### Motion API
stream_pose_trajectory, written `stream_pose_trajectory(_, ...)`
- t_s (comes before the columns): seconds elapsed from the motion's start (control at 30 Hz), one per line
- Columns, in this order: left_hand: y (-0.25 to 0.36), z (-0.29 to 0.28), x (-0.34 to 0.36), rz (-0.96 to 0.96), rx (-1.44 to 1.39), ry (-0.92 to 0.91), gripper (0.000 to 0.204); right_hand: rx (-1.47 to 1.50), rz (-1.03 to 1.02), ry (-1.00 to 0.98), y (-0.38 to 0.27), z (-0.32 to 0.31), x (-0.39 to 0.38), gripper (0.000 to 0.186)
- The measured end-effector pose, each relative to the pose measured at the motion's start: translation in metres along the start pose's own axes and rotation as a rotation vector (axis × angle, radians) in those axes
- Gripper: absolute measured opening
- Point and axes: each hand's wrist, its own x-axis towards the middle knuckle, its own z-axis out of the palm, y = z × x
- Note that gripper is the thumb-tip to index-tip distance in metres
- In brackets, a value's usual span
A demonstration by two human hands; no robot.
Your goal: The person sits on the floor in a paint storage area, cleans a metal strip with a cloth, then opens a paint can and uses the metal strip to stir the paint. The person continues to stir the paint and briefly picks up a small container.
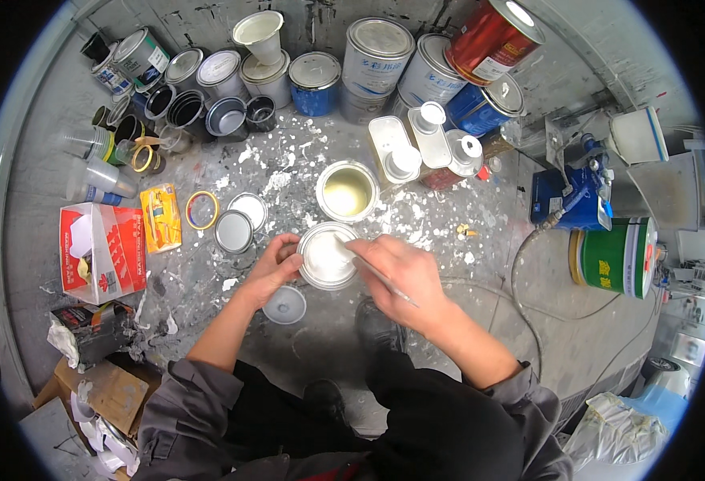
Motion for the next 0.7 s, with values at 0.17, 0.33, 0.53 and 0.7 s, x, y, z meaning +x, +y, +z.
stream_pose_trajectory(0.17,-0.001,0.007,-0.008,0.016,-0.069,-0.004,0.066,0.326,0.344,-0.052,-0.003,0.004,-0.016,0.022)
stream_pose_trajectory(0.33,0.000,0.008,-0.013,0.029,-0.042,-0.039,0.065,0.481,0.309,0.037,-0.019,-0.008,-0.015,0.020)
stream_pose_trajectory(0.53,0.000,0.008,-0.009,0.004,-0.061,-0.019,0.065,0.027,0.027,0.012,-0.009,0.002,-0.018,0.029)
stream_pose_trajectory(0.7,-0.006,0.003,0.000,-0.030,0.043,0.039,0.068,0.489,0.394,0.018,0.004,0.022,-0.028,0.027)
